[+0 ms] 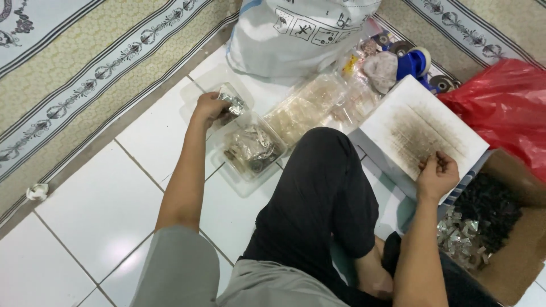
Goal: Assembling and sorting small metal hinges and plastic components onto a template board while sitting on the floor.
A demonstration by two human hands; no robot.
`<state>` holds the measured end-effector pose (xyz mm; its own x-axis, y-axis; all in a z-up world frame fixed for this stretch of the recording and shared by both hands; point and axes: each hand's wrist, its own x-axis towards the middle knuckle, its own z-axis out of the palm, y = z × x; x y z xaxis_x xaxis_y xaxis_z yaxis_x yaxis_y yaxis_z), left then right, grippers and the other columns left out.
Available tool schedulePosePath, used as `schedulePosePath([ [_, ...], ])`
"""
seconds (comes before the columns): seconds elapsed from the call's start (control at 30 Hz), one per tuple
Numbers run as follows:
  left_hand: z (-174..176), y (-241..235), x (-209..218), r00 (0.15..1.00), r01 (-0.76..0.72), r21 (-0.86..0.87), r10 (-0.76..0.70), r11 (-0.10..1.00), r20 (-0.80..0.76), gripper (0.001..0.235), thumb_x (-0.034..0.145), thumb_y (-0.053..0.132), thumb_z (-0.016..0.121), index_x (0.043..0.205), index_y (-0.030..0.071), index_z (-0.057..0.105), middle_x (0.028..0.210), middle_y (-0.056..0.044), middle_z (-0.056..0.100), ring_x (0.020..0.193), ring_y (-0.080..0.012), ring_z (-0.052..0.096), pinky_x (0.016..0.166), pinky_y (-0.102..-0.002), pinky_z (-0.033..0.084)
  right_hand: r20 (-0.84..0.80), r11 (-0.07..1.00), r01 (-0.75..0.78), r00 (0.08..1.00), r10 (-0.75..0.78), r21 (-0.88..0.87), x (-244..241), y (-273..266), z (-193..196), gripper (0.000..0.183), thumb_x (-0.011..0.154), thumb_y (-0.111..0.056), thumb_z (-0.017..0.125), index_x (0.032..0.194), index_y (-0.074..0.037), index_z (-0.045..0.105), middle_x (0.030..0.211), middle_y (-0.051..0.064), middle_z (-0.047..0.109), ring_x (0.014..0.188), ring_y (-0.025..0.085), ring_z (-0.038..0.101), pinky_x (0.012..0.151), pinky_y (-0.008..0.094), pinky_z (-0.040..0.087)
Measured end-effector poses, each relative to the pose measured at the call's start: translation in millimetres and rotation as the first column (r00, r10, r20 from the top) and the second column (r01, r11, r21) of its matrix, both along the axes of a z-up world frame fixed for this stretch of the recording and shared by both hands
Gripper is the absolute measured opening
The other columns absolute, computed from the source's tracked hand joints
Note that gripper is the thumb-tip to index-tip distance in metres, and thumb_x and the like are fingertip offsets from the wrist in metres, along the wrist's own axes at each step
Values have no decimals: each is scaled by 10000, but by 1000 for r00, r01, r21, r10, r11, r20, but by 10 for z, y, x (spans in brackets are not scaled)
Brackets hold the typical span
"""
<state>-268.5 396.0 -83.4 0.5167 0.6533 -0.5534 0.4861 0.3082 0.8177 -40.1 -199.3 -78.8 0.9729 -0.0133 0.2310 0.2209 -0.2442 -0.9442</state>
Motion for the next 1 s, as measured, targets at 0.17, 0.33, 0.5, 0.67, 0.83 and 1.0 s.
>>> schedulePosePath([
  [0.17,-488,95,166,995,102,548,-85,830,-55,556,762,150,782,1268,-44,655,1145,-184,697,1002,-282,669,893,-348,554,15,1000,11,1000,-11,-3,-17,39,27,147,1093,-13,599,1221,57,587,918,88,641,748,130,638,692,218,559],
  [0.33,562,-612,269,985,172,692,-127,701,-116,555,905,208,758,1398,11,596,1417,-222,529,1352,-406,466,1129,-522,430,53,990,141,988,-143,31,184,-79,-382,170,1014,43,663,1183,39,636,953,177,656,769,241,714,623,356,617],
  [0.5,1523,-1369,362,745,219,472,-459,854,485,344,1075,206,635,1299,-55,649,1179,-251,678,1157,-278,601,975,-461,513,73,976,87,995,-74,-202,83,-48,-182,270,953,56,685,1216,113,658,1051,328,657,920,420,717,729,490,603],
  [0.67,3188,-2384,114,467,538,442,-690,718,553,450,1017,299,502,1209,-54,705,917,-174,696,894,-220,623,841,-370,548,-136,947,-74,990,32,-314,-281,-96,301,356,908,-85,750,1254,-15,696,1172,239,674,1075,397,694,903,480,583],
  [0.83,4193,-3080,-37,56,770,530,-866,354,497,440,869,412,561,1040,66,774,739,-19,697,697,-142,648,654,-267,555,-172,865,-174,980,103,-470,-950,-297,713,353,875,-105,765,1227,-101,742,1055,178,719,961,371,735,778,442,618],
  [1.0,4177,-3540,74,-404,653,757,-856,-22,324,141,907,122,579,996,33,641,1036,-79,715,1045,-255,724,971,-358,566,-166,922,-97,985,36,-374,-1354,-514,564,241,931,-51,701,1166,-55,757,910,153,740,807,268,728,683,370,600],
])
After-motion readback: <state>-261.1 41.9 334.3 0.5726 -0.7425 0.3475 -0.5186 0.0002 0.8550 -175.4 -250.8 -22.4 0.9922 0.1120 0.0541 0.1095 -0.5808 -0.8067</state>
